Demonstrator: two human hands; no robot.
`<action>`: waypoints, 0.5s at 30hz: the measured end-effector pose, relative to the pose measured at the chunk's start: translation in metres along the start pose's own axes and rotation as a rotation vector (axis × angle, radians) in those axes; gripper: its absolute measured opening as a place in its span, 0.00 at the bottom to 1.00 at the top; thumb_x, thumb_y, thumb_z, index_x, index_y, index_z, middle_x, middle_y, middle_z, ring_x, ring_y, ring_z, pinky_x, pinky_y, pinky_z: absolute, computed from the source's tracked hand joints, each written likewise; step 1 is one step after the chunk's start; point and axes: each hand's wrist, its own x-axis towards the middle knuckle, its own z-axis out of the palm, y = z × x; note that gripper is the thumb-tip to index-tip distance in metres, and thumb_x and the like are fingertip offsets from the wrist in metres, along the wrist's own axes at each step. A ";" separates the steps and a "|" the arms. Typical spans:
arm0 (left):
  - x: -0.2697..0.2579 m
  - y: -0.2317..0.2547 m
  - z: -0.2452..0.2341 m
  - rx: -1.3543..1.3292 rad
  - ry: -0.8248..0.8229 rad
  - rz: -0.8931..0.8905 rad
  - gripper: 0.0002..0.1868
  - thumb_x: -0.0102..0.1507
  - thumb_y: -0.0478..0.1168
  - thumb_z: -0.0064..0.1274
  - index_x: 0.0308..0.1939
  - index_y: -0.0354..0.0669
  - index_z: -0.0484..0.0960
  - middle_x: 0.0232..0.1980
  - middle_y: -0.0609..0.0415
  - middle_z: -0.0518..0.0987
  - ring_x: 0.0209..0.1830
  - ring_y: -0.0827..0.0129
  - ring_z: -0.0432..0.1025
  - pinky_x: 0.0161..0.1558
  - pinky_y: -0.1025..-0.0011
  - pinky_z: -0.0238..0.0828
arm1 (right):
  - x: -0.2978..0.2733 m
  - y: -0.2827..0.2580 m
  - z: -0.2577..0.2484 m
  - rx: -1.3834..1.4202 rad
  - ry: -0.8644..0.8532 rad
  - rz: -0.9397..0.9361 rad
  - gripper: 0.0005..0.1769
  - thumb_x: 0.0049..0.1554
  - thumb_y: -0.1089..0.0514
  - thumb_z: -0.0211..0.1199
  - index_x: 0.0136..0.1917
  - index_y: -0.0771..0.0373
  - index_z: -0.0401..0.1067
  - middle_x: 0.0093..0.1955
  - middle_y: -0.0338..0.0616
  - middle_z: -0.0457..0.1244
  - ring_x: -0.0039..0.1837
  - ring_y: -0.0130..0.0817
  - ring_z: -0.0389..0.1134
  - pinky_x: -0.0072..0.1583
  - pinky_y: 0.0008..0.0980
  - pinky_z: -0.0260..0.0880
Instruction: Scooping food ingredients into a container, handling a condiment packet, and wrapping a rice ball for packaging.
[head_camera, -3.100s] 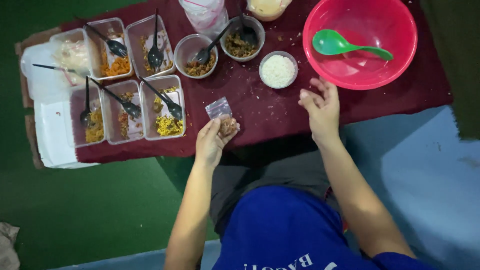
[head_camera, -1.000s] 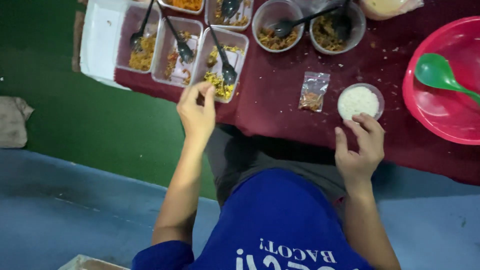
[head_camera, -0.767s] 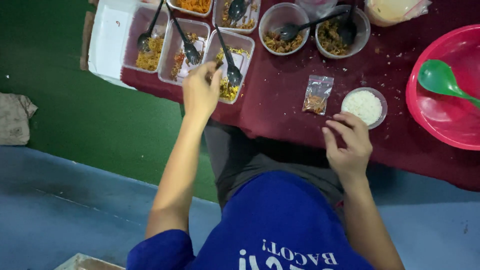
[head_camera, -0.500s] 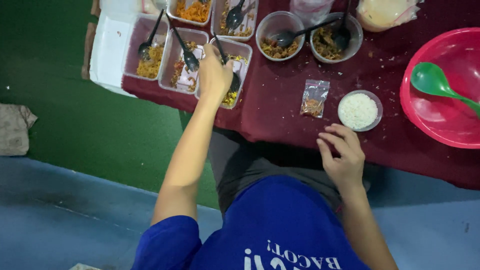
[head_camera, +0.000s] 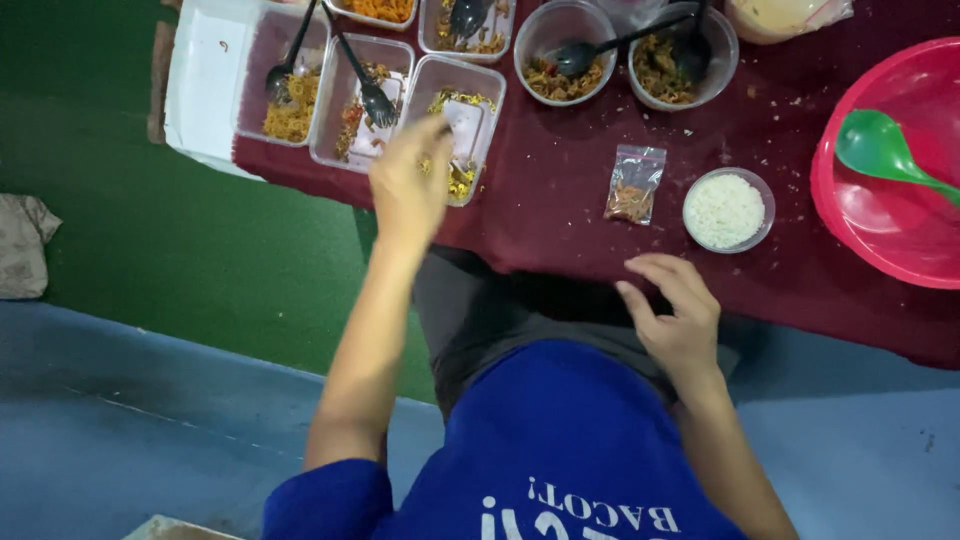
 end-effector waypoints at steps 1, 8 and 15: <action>-0.015 0.012 0.005 0.001 -0.002 -0.005 0.12 0.62 0.28 0.64 0.49 0.41 0.86 0.43 0.45 0.86 0.43 0.50 0.82 0.44 0.59 0.79 | 0.001 -0.002 0.006 0.001 -0.004 0.003 0.13 0.57 0.64 0.74 0.56 0.65 0.81 0.51 0.49 0.70 0.54 0.49 0.73 0.55 0.43 0.74; -0.106 0.059 0.042 0.110 -0.174 0.508 0.11 0.71 0.37 0.50 0.55 0.43 0.84 0.49 0.45 0.80 0.47 0.53 0.77 0.50 0.62 0.75 | 0.001 -0.008 0.055 0.368 -0.069 0.199 0.33 0.50 0.64 0.78 0.66 0.72 0.70 0.51 0.52 0.70 0.47 0.41 0.74 0.47 0.36 0.77; -0.116 0.040 0.029 0.055 -0.044 0.315 0.15 0.61 0.46 0.67 0.51 0.53 0.85 0.44 0.53 0.79 0.45 0.59 0.76 0.49 0.61 0.76 | -0.015 0.012 0.060 0.476 0.126 0.270 0.07 0.66 0.70 0.59 0.52 0.79 0.75 0.49 0.62 0.67 0.43 0.46 0.73 0.42 0.38 0.78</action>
